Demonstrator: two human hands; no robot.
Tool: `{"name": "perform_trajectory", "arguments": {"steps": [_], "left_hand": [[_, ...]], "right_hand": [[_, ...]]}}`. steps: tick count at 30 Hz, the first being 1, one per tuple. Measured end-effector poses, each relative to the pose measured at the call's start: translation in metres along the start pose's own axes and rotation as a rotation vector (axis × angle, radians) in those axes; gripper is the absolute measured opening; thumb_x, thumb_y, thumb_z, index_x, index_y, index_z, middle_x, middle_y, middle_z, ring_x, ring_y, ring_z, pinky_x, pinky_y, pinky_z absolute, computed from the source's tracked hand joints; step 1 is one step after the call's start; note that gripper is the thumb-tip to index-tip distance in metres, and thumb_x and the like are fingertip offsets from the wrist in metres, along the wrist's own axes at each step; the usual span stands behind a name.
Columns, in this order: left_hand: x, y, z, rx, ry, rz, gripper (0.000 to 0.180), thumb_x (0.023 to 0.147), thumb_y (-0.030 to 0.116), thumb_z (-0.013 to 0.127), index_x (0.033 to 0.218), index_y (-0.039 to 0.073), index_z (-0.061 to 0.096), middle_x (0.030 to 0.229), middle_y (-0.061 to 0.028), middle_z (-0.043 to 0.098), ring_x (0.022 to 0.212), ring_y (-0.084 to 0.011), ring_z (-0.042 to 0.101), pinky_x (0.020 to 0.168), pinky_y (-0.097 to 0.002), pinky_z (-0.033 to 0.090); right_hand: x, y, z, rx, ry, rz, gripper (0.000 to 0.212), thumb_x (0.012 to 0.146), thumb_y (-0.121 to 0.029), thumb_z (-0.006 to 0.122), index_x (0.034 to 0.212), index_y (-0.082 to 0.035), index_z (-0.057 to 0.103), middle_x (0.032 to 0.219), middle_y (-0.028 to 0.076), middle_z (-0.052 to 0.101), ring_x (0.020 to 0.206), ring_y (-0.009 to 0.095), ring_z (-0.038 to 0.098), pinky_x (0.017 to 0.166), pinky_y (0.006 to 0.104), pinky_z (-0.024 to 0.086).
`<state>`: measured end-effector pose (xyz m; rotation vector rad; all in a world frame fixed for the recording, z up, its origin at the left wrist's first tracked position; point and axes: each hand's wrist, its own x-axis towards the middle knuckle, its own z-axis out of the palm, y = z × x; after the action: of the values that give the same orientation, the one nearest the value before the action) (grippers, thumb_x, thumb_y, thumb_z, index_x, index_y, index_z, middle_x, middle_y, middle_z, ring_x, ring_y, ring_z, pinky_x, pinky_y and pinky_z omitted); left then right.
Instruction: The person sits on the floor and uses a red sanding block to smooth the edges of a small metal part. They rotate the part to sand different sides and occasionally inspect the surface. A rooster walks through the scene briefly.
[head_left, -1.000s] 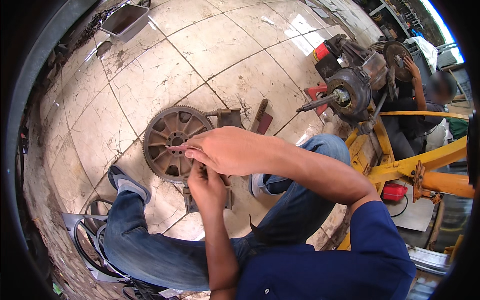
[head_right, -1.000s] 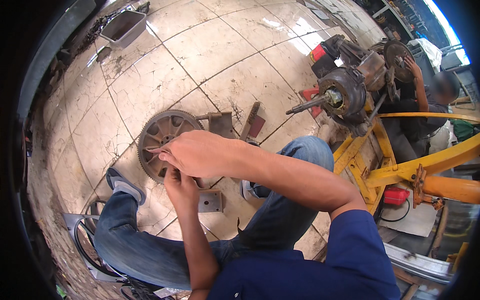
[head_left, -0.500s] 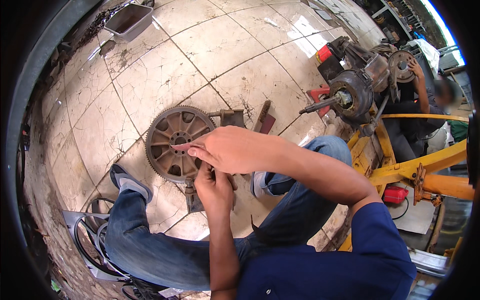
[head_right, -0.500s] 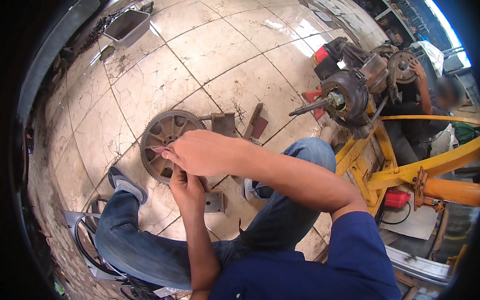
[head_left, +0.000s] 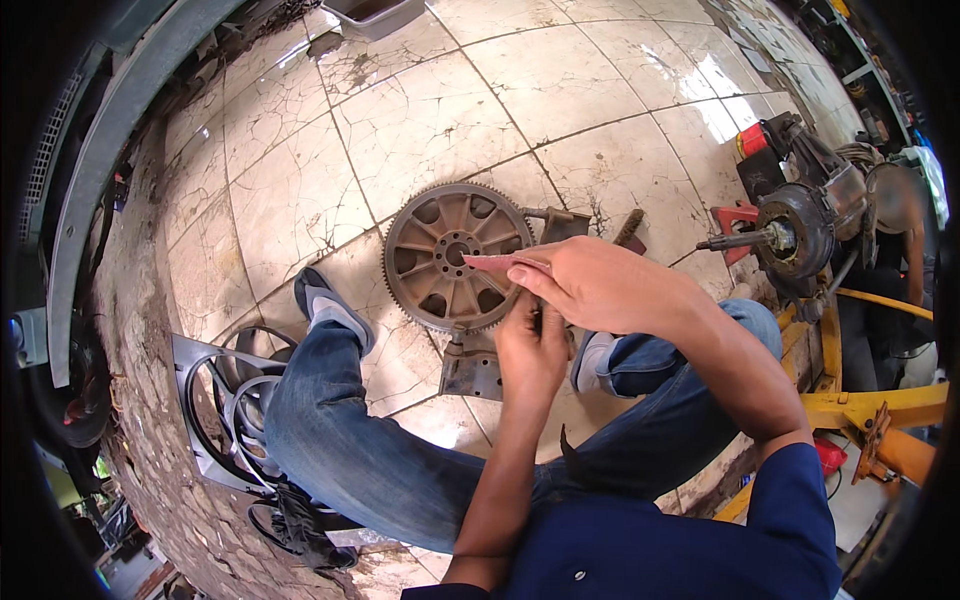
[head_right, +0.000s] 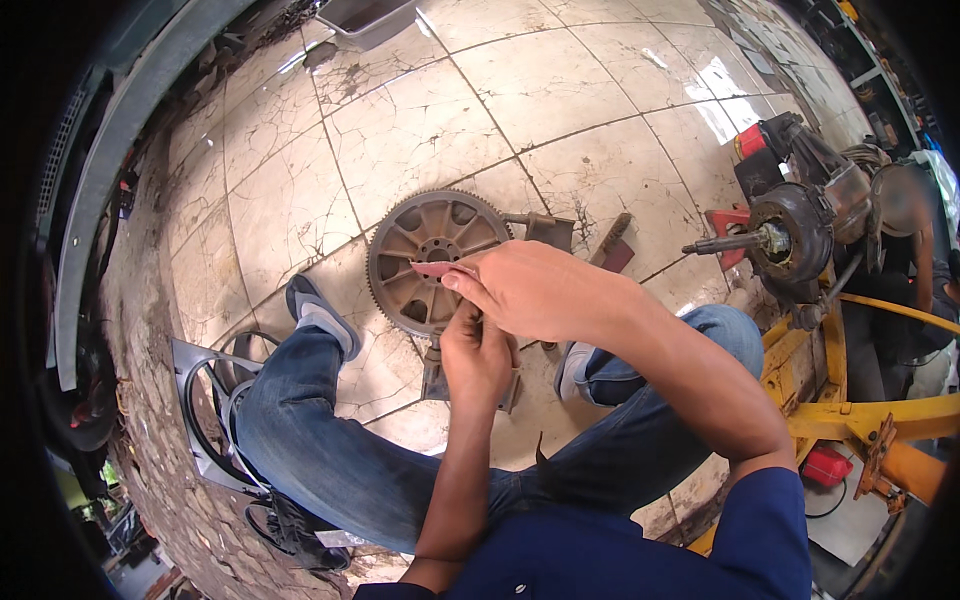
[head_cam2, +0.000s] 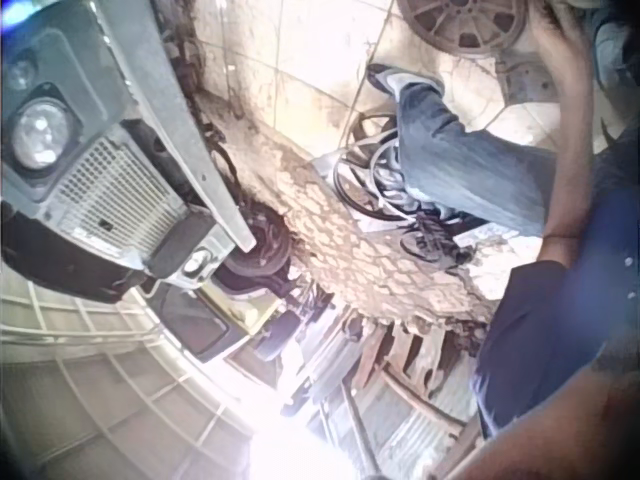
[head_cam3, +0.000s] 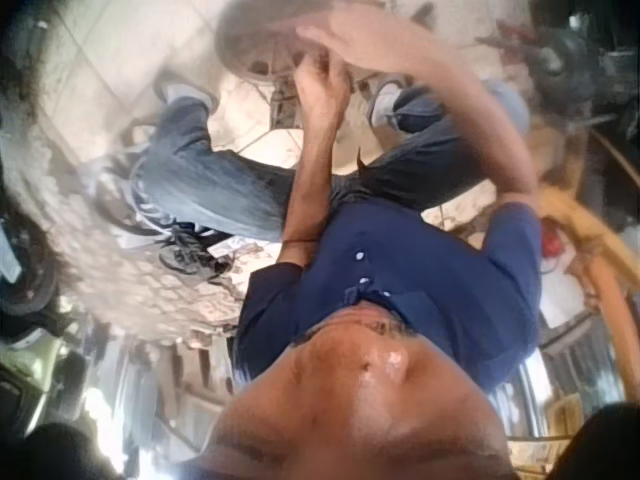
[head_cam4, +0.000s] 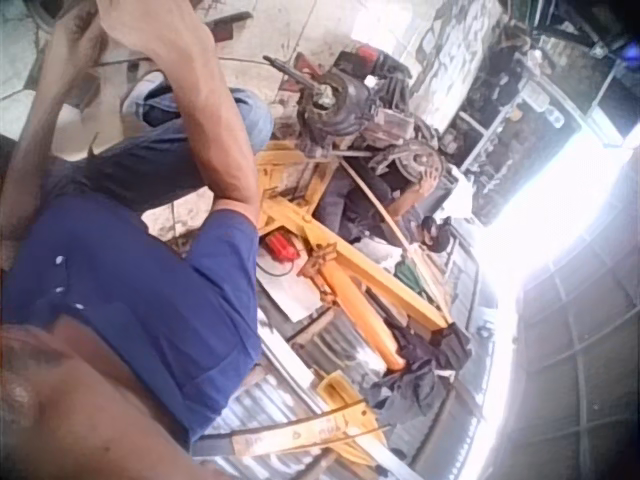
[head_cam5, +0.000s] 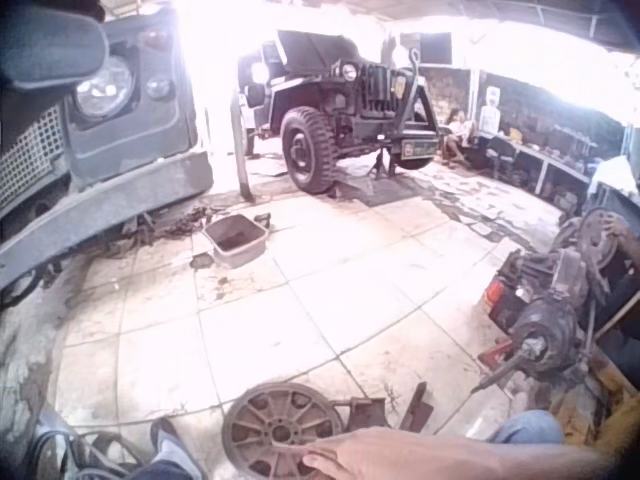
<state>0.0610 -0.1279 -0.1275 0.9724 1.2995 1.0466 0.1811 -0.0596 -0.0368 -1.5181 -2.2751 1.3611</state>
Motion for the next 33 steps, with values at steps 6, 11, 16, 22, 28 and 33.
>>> {"name": "perform_trajectory", "arguments": {"steps": [6, 11, 16, 22, 28, 33], "left_hand": [[0.018, -0.007, -0.026, -0.183, 0.118, -0.069, 0.028, 0.102, 0.025, 0.056, 0.102, -0.003, 0.062, 0.072, -0.0047, 0.064, 0.050, -0.0054, 0.050, 0.044, -0.0234, 0.039], [0.002, 0.026, -0.017, -0.389, -0.060, 0.103, 0.022, 0.104, 0.018, 0.050, 0.111, -0.001, 0.057, 0.089, -0.0063, 0.060, 0.064, -0.0092, 0.055, 0.067, -0.0275, 0.049], [-0.011, 0.046, -0.019, -0.376, -0.140, 0.163, 0.022, 0.103, 0.014, 0.049, 0.117, -0.001, 0.056, 0.092, -0.0048, 0.060, 0.072, -0.0098, 0.056, 0.072, -0.0277, 0.049], [-0.009, 0.045, -0.020, -0.136, -0.126, 0.323, 0.021, 0.098, 0.009, 0.053, 0.112, -0.003, 0.062, 0.100, -0.0095, 0.059, 0.084, -0.0163, 0.057, 0.076, -0.0292, 0.048], [-0.005, 0.046, -0.019, 0.071, -0.063, 0.506, 0.022, 0.093, 0.004, 0.054, 0.112, -0.002, 0.063, 0.106, -0.0134, 0.057, 0.097, -0.0265, 0.057, 0.088, -0.0364, 0.045], [-0.006, 0.037, -0.019, -0.048, -0.038, 0.339, 0.028, 0.095, 0.007, 0.054, 0.120, -0.005, 0.057, 0.113, -0.0189, 0.057, 0.099, -0.0333, 0.058, 0.090, -0.0385, 0.046]], "right_hand": [[-0.015, -0.028, -0.032, -0.052, 0.064, 0.154, 0.039, 0.105, -0.027, 0.038, 0.136, -0.011, 0.055, 0.084, 0.023, 0.065, 0.078, 0.038, 0.065, 0.069, 0.0436, 0.048], [-0.023, -0.007, -0.043, -0.011, 0.419, -0.034, 0.039, 0.104, -0.020, 0.042, 0.139, -0.008, 0.052, 0.115, 0.023, 0.065, 0.099, 0.035, 0.065, 0.086, 0.0380, 0.050], [-0.024, -0.001, -0.035, -0.052, 0.508, -0.190, 0.039, 0.103, -0.019, 0.045, 0.140, -0.008, 0.050, 0.129, 0.019, 0.060, 0.114, 0.036, 0.060, 0.097, 0.0383, 0.047], [-0.027, -0.007, -0.028, -0.101, 0.471, -0.298, 0.041, 0.102, -0.018, 0.048, 0.141, -0.009, 0.049, 0.133, 0.015, 0.058, 0.118, 0.034, 0.057, 0.099, 0.0407, 0.046], [-0.025, 0.001, -0.028, -0.168, 0.493, -0.306, 0.040, 0.102, -0.020, 0.048, 0.140, -0.009, 0.050, 0.131, 0.015, 0.059, 0.116, 0.034, 0.057, 0.097, 0.0406, 0.047], [-0.026, -0.009, -0.023, -0.150, 0.429, -0.338, 0.040, 0.102, -0.023, 0.049, 0.137, -0.004, 0.052, 0.132, 0.015, 0.059, 0.120, 0.032, 0.056, 0.101, 0.0398, 0.045]]}}
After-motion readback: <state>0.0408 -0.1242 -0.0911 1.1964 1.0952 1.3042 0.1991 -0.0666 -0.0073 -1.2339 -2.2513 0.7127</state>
